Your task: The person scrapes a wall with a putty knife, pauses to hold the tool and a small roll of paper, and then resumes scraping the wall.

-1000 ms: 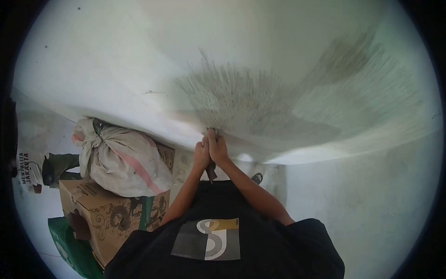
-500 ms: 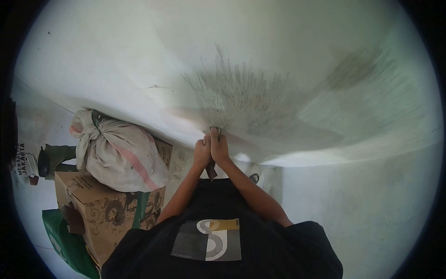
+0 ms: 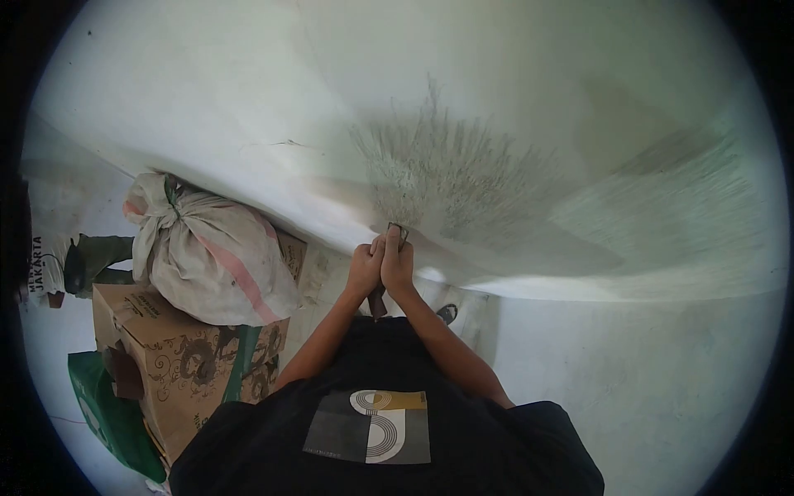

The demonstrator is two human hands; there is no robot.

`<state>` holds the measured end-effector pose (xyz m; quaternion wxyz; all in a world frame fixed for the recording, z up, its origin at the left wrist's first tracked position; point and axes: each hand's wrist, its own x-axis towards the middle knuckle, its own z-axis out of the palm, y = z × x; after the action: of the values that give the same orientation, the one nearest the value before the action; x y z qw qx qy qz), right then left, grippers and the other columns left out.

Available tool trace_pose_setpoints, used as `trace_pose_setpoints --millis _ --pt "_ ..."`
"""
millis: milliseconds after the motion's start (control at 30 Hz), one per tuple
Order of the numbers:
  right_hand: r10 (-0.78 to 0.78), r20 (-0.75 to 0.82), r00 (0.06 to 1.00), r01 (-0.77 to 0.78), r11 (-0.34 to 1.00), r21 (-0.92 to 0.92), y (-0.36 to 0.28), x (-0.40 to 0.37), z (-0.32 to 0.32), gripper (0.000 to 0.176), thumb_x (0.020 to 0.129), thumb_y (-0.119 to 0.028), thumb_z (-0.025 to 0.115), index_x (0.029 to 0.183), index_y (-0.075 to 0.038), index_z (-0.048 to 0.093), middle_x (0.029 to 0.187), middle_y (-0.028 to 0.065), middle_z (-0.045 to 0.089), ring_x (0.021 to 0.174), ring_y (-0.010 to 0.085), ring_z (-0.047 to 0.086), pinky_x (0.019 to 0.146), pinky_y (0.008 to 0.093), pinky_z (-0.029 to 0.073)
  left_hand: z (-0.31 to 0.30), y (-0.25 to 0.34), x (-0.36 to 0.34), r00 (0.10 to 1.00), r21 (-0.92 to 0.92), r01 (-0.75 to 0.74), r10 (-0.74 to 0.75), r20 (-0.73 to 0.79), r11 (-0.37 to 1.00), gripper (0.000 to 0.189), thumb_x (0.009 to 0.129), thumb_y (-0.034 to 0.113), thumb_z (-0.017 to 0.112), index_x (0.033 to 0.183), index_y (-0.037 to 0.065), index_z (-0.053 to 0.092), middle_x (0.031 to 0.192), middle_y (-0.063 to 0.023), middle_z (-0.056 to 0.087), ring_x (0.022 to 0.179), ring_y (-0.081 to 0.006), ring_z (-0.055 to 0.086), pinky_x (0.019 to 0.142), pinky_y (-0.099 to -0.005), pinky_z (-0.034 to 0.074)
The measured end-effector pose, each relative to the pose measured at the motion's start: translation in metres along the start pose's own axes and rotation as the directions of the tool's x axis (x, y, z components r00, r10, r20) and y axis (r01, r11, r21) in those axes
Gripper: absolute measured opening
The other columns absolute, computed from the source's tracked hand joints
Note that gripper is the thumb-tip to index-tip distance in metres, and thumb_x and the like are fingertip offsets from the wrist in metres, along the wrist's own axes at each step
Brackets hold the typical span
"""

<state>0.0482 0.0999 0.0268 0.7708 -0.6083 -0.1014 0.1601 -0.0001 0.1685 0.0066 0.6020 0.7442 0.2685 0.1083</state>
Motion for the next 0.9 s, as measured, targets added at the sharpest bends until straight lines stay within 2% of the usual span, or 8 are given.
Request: trace_pose_setpoints --millis 133,300,467,567,600,700,800,900 --pt "-0.027 -0.009 1.0 0.026 0.997 -0.071 -0.006 0.015 0.001 0.059 0.102 -0.041 0.035 0.06 -0.002 0.046 0.061 0.0049 0.053 0.06 0.0131 0.049 0.059 0.0301 0.04 0.006 0.006 0.014 0.996 0.006 -0.054 0.054 -0.075 0.999 0.06 0.091 0.041 0.053 0.064 -0.012 0.056 0.049 -0.0205 0.052 0.049 -0.0185 0.054 0.051 -0.041 0.043" --pt "0.026 0.023 0.999 -0.024 0.998 -0.063 -0.003 0.008 -0.004 0.057 0.103 -0.037 0.036 0.062 0.0 0.049 0.06 0.0052 0.054 0.06 0.0133 0.05 0.06 0.0295 0.041 0.007 0.004 0.009 0.996 -0.02 0.009 -0.011 -0.087 1.0 0.057 0.09 0.038 0.055 0.065 -0.013 0.056 0.049 -0.0226 0.051 0.046 -0.0196 0.053 0.05 -0.0414 0.042" --pt "-0.001 0.052 0.999 0.005 0.997 -0.08 -0.003 0.025 -0.005 0.056 0.102 -0.037 0.036 0.062 0.0 0.05 0.06 0.0052 0.054 0.06 0.0131 0.05 0.06 0.0296 0.041 0.015 -0.004 0.021 0.987 -0.046 -0.079 0.072 -0.141 0.996 0.055 0.089 0.038 0.055 0.066 -0.012 0.056 0.051 -0.0222 0.052 0.047 -0.019 0.053 0.05 -0.0409 0.042" --pt "-0.087 0.073 0.994 0.098 0.981 -0.166 -0.037 0.025 0.004 0.055 0.102 -0.035 0.038 0.061 -0.001 0.049 0.059 0.0049 0.054 0.06 0.0129 0.05 0.06 0.0293 0.041 0.005 0.032 0.026 0.984 -0.135 -0.137 0.119 -0.13 0.981 0.055 0.09 0.038 0.053 0.066 -0.012 0.056 0.051 -0.0224 0.052 0.047 -0.0197 0.053 0.05 -0.0417 0.042" --pt "-0.081 0.071 0.994 0.092 0.981 -0.17 -0.029 0.021 -0.001 0.055 0.102 -0.035 0.038 0.061 -0.001 0.049 0.059 0.0049 0.054 0.06 0.0129 0.05 0.06 0.0293 0.041 0.009 0.024 0.02 0.985 -0.137 -0.13 0.113 -0.128 0.982 0.055 0.09 0.038 0.053 0.066 -0.012 0.056 0.051 -0.0224 0.052 0.047 -0.0197 0.053 0.05 -0.0417 0.042" --pt "0.068 0.092 0.993 -0.063 0.996 -0.06 -0.009 0.028 -0.001 0.055 0.102 -0.036 0.039 0.061 -0.001 0.048 0.06 0.0053 0.054 0.059 0.0129 0.05 0.059 0.031 0.041 0.009 0.007 0.023 0.992 -0.014 -0.012 0.01 -0.127 1.0 0.058 0.09 0.04 0.053 0.065 -0.012 0.054 0.05 -0.0221 0.05 0.048 -0.0182 0.053 0.049 -0.0417 0.04" --pt "-0.012 0.138 0.99 0.022 0.997 -0.077 -0.021 0.036 0.012 0.055 0.102 -0.036 0.038 0.061 -0.002 0.047 0.06 0.0052 0.054 0.06 0.0121 0.049 0.059 0.0307 0.041 -0.002 0.02 0.029 0.983 -0.084 -0.044 0.029 -0.18 0.995 0.059 0.09 0.041 0.053 0.064 -0.012 0.053 0.05 -0.0227 0.049 0.048 -0.0189 0.053 0.049 -0.0425 0.04" --pt "0.037 0.135 0.99 -0.015 0.986 -0.166 -0.006 0.043 0.01 0.053 0.102 -0.035 0.038 0.062 -0.001 0.049 0.061 0.0057 0.054 0.06 0.0122 0.05 0.059 0.0307 0.041 0.002 0.01 0.038 0.98 -0.097 0.001 -0.02 -0.197 0.995 0.059 0.091 0.041 0.052 0.064 -0.011 0.052 0.049 -0.0225 0.048 0.047 -0.0191 0.052 0.049 -0.0429 0.04"
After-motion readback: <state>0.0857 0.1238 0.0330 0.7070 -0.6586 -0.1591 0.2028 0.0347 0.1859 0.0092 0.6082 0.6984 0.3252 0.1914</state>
